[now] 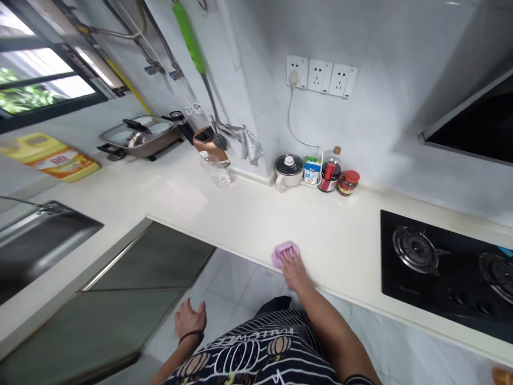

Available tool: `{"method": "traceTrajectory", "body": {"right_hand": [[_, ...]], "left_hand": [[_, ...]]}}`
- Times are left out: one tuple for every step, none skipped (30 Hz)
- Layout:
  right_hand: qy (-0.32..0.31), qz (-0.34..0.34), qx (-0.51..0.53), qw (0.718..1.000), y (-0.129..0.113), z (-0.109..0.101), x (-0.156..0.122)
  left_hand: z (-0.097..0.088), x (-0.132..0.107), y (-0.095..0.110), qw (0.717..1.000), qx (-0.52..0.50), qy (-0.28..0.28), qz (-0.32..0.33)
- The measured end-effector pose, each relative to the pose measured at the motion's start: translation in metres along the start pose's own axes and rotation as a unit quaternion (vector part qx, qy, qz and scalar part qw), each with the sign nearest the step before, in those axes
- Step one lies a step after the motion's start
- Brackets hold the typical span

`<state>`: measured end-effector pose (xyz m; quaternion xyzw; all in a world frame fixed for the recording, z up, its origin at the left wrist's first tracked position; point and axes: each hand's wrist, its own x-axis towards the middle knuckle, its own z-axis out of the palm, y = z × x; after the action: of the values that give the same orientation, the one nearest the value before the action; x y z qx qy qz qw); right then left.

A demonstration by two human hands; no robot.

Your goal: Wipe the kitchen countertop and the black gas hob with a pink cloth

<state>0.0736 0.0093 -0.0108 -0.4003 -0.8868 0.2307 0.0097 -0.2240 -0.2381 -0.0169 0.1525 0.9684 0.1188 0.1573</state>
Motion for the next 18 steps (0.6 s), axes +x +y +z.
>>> {"method": "traceTrajectory", "body": {"right_hand": [[-0.014,-0.017,0.002,1.000,-0.007,0.001,0.004],[-0.019,-0.023,-0.003,1.000,-0.007,0.001,0.003],[-0.014,-0.016,-0.017,1.000,0.000,-0.001,-0.002],[-0.001,0.005,-0.038,0.999,0.014,-0.005,-0.011],[0.018,0.033,-0.061,0.997,0.034,-0.010,-0.023],[0.049,0.089,-0.086,0.991,0.060,-0.016,-0.038],[0.083,0.152,-0.099,0.980,0.089,-0.022,-0.056],[0.113,0.204,-0.100,0.967,0.120,-0.027,-0.075],[0.141,0.256,-0.092,0.952,0.150,-0.031,-0.095],[0.168,0.310,-0.079,0.932,0.178,-0.034,-0.114],[0.193,0.358,-0.062,0.912,0.202,-0.035,-0.131],[0.210,0.387,-0.043,0.897,0.221,-0.035,-0.145],[0.224,0.411,-0.026,0.884,0.235,-0.035,-0.155],[0.239,0.429,-0.011,0.871,0.243,-0.034,-0.160],[0.255,0.445,-0.001,0.859,0.245,-0.033,-0.160],[0.271,0.461,0.006,0.845,0.243,-0.034,-0.154],[0.283,0.477,0.009,0.832,0.237,-0.035,-0.142],[0.287,0.491,0.009,0.823,0.227,-0.038,-0.126]], "left_hand": [[-0.001,0.005,0.016,1.000,0.003,-0.002,0.030],[-0.002,0.009,0.033,0.998,0.007,-0.005,0.057],[-0.002,0.013,0.051,0.997,0.012,-0.008,0.082],[-0.002,0.017,0.070,0.994,0.018,-0.011,0.107],[-0.003,0.021,0.087,0.991,0.023,-0.015,0.133],[-0.003,0.024,0.103,0.986,0.029,-0.021,0.160],[-0.003,0.027,0.117,0.981,0.036,-0.028,0.187],[-0.003,0.030,0.130,0.976,0.045,-0.039,0.211],[-0.004,0.032,0.141,0.970,0.057,-0.052,0.231],[-0.005,0.034,0.150,0.965,0.073,-0.067,0.244],[-0.007,0.035,0.157,0.959,0.093,-0.081,0.254],[-0.009,0.036,0.163,0.954,0.113,-0.093,0.262],[-0.012,0.037,0.167,0.949,0.133,-0.100,0.267],[-0.014,0.037,0.170,0.945,0.151,-0.103,0.270],[-0.017,0.038,0.172,0.942,0.164,-0.104,0.274],[-0.020,0.039,0.174,0.939,0.173,-0.106,0.277],[-0.022,0.040,0.174,0.938,0.179,-0.110,0.277],[-0.024,0.041,0.175,0.936,0.183,-0.115,0.277]]}}
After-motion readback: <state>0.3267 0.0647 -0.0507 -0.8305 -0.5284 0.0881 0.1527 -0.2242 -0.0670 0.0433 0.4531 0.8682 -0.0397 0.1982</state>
